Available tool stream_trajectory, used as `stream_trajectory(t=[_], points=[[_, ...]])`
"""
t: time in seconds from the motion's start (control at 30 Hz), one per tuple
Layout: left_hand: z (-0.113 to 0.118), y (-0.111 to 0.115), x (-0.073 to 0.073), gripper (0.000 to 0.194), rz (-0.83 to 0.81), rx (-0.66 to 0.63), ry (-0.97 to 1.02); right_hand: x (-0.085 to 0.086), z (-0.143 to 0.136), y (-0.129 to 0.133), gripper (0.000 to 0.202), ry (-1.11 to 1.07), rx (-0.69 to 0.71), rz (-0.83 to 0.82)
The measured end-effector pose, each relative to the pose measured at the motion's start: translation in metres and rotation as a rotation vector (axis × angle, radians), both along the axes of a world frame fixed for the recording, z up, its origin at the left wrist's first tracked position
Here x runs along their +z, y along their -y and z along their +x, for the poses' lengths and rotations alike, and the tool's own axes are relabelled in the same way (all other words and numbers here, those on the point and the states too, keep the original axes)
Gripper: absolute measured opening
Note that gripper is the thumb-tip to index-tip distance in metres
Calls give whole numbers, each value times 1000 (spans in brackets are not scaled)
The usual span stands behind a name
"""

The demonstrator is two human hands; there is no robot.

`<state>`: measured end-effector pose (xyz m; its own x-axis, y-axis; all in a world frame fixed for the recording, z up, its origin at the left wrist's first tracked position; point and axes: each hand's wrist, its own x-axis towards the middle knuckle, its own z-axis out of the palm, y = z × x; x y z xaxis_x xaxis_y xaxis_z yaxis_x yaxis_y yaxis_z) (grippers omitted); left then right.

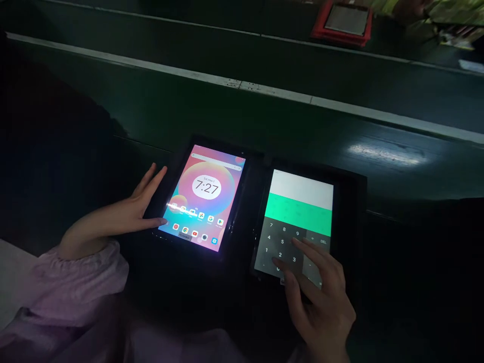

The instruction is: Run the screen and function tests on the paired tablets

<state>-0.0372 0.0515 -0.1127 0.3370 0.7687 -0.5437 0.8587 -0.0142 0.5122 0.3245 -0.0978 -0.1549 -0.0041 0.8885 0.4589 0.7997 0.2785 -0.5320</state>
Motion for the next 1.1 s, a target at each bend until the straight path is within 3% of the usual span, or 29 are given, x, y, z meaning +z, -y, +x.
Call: stream_trajectory(t=[0.13,0.23,0.33,0.43,0.63,0.77,0.93,1.03,1.1], points=[[-2,-5,-5,122,46,-3,58,4,11,1,26,-67,-42,3],[-1,-8,-5,123,84,18,104,17,31,-10,21,-98,-171,-20],[2,-9,-2,123,55,58,93,24,54,-33,19,30,-269,-37],[6,-10,-2,118,69,106,124,14,69,-58,27,179,-293,8],[24,-19,-11,101,187,405,415,-17,71,-70,29,161,-308,97],[41,-23,-15,67,235,611,529,-16,72,-68,28,174,-284,49],[43,-30,-31,47,271,837,633,-14,72,-70,28,206,-251,9],[40,-37,-41,34,336,915,773,-12,71,-70,29,226,-213,-49],[40,-40,-45,28,363,935,858,-11,71,-69,31,231,-273,-50]])
